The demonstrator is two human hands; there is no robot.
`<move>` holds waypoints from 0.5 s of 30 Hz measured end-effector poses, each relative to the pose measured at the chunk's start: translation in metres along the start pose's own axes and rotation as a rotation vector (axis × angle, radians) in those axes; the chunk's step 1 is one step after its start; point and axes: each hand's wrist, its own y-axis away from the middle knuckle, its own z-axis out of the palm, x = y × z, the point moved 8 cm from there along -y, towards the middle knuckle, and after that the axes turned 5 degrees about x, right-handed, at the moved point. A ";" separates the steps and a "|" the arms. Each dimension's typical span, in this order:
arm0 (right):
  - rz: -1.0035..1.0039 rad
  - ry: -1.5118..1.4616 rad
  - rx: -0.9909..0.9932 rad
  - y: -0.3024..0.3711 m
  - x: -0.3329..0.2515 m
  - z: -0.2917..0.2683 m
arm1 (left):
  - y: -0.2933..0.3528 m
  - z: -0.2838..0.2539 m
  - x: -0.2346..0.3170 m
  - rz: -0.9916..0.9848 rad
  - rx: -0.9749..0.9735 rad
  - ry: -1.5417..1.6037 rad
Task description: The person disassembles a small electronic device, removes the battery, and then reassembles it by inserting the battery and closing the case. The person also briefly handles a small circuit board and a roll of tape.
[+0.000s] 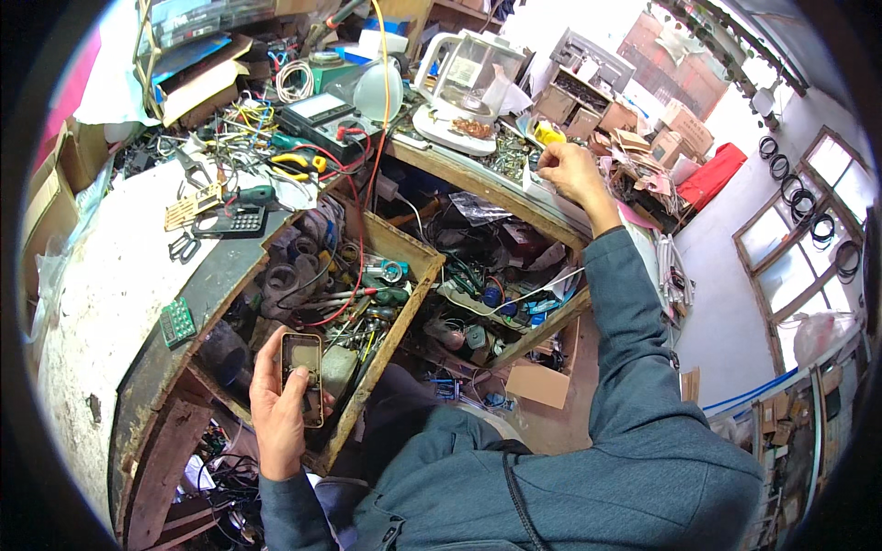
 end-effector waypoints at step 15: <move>0.110 0.222 -0.306 -0.001 0.031 0.025 | 0.000 -0.001 -0.004 0.025 0.034 -0.036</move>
